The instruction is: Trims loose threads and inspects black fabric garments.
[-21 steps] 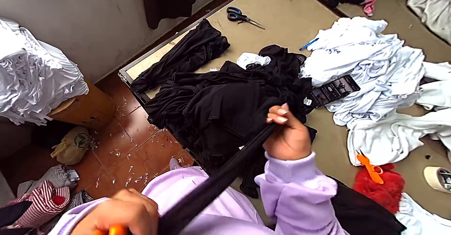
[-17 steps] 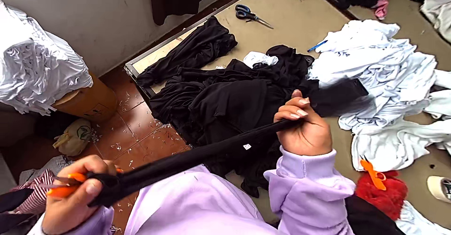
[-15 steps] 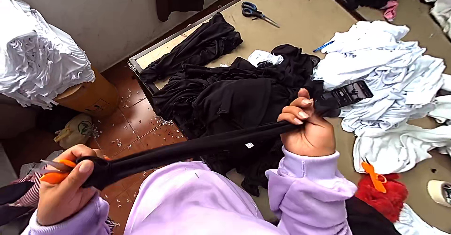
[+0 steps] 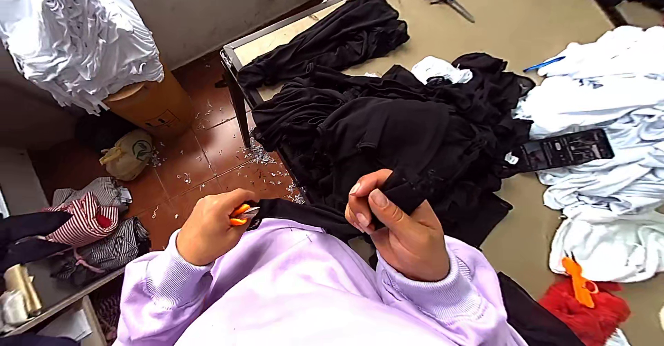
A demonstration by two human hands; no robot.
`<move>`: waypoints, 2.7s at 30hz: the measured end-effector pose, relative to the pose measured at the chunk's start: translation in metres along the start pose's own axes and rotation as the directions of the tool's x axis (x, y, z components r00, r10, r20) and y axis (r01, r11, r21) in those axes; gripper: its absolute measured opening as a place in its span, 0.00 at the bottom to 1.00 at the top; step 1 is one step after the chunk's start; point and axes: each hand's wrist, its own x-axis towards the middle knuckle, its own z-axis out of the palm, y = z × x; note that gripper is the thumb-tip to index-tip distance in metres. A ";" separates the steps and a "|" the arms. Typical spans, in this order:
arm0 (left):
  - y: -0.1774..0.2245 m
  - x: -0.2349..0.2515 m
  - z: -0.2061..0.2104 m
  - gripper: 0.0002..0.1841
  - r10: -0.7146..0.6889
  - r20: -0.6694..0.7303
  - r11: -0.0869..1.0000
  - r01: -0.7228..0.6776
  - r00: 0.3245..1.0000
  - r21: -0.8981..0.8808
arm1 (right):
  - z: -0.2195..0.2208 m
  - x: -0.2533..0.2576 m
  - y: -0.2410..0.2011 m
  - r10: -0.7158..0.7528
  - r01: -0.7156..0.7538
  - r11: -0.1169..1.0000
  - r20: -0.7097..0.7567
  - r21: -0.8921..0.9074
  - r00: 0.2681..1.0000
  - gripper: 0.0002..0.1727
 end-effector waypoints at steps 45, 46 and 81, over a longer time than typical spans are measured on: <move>0.110 0.110 0.094 0.10 0.391 0.638 0.850 0.006 0.663 -0.527 | -0.107 -0.351 -0.177 -0.416 0.052 0.909 -0.905 -0.412 0.086 0.32; 0.118 0.113 0.099 0.13 0.374 0.687 0.849 0.068 0.623 -0.524 | -0.105 -0.359 -0.179 -0.419 0.045 0.908 -0.905 -0.417 0.070 0.32; 0.132 0.057 0.184 0.12 0.010 0.474 0.844 0.247 0.881 -0.476 | -0.304 -0.055 -0.025 -0.223 -0.451 0.155 -0.476 -0.879 0.850 0.19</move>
